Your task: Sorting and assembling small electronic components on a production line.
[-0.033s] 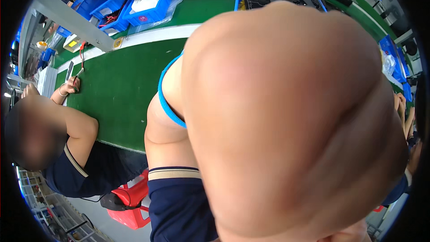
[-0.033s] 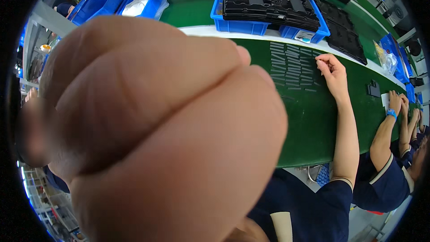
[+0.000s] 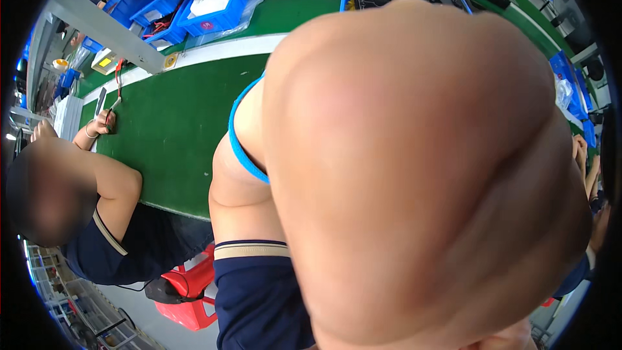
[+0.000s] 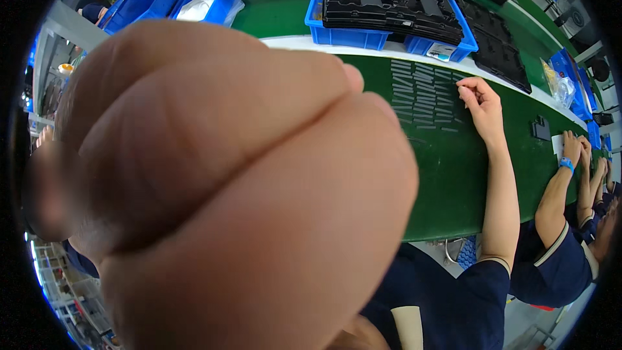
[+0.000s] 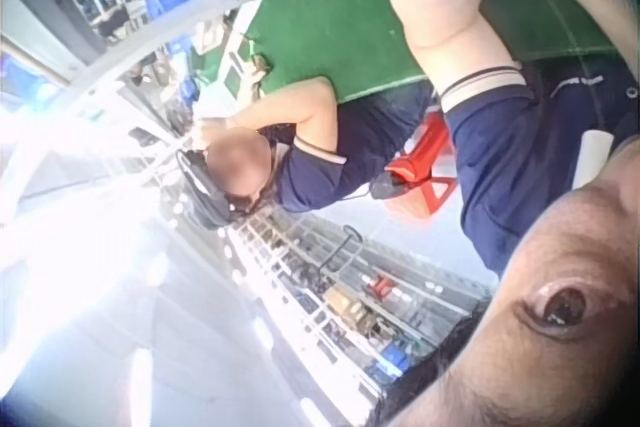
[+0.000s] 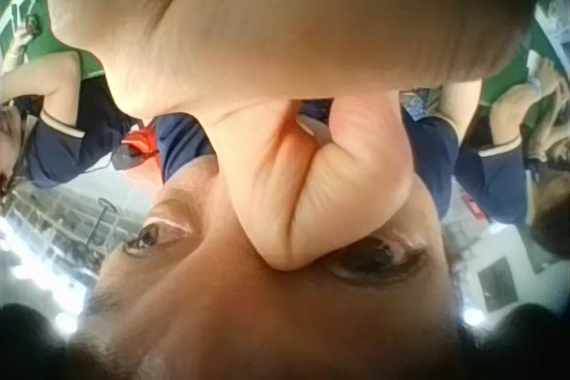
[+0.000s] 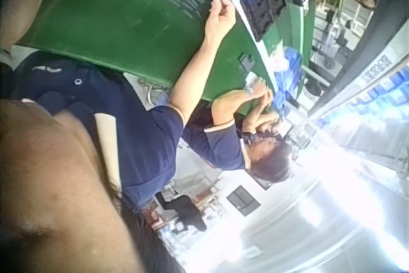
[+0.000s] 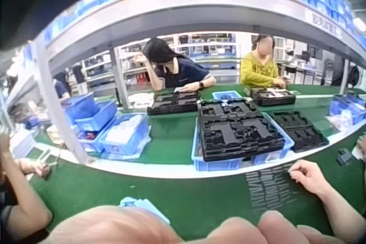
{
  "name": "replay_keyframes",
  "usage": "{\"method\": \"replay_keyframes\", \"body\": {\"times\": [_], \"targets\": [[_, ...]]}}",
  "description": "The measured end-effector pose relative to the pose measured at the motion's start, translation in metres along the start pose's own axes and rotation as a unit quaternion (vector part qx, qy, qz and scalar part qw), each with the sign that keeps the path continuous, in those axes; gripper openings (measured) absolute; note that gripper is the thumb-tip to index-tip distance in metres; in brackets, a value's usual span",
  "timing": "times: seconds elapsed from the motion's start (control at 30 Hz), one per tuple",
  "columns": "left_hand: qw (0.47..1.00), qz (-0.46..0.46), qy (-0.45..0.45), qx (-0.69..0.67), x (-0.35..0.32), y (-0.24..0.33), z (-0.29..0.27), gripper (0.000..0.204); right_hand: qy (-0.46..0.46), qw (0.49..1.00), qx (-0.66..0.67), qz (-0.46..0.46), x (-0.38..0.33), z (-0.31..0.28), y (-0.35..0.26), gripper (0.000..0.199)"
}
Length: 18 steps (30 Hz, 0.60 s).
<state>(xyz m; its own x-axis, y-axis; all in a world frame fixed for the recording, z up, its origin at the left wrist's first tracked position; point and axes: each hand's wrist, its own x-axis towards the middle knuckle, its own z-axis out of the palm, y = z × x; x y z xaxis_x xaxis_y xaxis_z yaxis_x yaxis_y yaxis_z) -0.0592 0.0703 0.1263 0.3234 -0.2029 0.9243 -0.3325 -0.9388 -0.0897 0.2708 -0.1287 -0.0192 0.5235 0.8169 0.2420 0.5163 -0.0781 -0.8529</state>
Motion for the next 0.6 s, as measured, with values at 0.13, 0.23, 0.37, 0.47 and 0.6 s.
{"method": "replay_keyframes", "body": {"times": [0.13, 0.23, 0.37, 0.47, 0.6], "targets": [[0.999, -0.004, -0.029, 0.019, -0.005, -0.003, -0.006, 0.010, -0.004, 1.000, -0.012, -0.006, 0.002, 0.003, 0.003, 0.011], [0.998, 0.004, -0.051, 0.024, -0.001, -0.005, -0.005, 0.010, -0.002, 1.000, -0.023, -0.002, -0.001, -0.003, 0.004, 0.011], [0.996, 0.017, -0.076, 0.040, 0.004, -0.011, -0.015, 0.010, -0.004, 1.000, -0.022, -0.006, 0.003, -0.002, 0.006, 0.011], [0.995, 0.051, -0.083, 0.032, 0.018, -0.020, -0.007, 0.010, 0.004, 1.000, -0.024, -0.014, 0.002, -0.005, 0.004, 0.012], [0.988, 0.115, -0.096, 0.024, 0.046, -0.031, 0.007, 0.010, 0.001, 1.000, -0.027, 0.001, 0.002, 0.007, 0.000, 0.011]]}}
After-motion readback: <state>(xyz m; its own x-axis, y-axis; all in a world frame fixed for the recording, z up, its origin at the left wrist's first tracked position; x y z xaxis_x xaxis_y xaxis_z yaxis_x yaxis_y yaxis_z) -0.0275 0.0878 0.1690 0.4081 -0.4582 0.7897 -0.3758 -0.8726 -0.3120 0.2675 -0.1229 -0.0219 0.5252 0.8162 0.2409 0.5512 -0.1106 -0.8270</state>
